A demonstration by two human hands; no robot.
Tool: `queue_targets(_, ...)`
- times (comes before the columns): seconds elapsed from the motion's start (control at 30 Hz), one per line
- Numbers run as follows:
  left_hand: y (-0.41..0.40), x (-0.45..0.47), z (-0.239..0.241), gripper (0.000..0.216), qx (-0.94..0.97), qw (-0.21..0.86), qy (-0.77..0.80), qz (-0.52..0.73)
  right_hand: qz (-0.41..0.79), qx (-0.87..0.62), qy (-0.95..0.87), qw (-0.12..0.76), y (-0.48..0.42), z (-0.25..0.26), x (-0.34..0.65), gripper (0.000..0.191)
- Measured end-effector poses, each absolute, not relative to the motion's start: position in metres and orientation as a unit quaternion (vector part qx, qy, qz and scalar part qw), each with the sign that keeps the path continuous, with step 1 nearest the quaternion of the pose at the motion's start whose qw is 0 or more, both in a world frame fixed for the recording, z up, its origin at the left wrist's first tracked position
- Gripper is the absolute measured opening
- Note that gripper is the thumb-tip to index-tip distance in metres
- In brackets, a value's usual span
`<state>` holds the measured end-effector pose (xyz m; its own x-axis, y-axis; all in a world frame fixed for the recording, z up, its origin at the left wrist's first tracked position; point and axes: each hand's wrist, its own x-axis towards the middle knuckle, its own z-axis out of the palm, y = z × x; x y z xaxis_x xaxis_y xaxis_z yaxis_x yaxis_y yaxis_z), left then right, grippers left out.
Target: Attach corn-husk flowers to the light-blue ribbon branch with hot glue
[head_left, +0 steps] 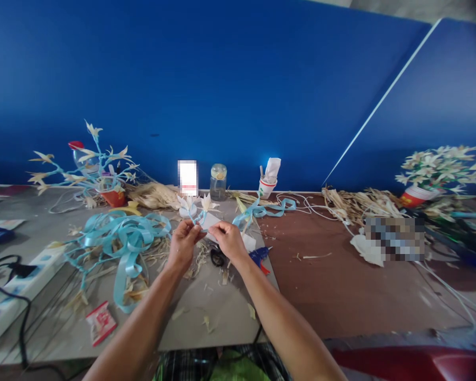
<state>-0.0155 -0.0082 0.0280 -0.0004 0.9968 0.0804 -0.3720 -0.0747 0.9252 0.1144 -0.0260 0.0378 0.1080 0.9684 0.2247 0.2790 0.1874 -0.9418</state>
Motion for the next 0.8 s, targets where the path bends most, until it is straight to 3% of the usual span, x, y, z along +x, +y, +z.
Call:
queue_targets(0.53, -0.017, -0.014, 0.046, 0.024, 0.395, 0.632, 0.314, 0.588, 0.329, -0.559, -0.569, 0.505, -0.025, 0.049, 0.125, 0.046)
queue_targets(0.8, -0.015, -0.019, 0.047, 0.027, 0.376, 0.636, 0.331, 0.587, 0.354, -0.532, -0.685, 0.351, -0.024, 0.063, 0.143, 0.042)
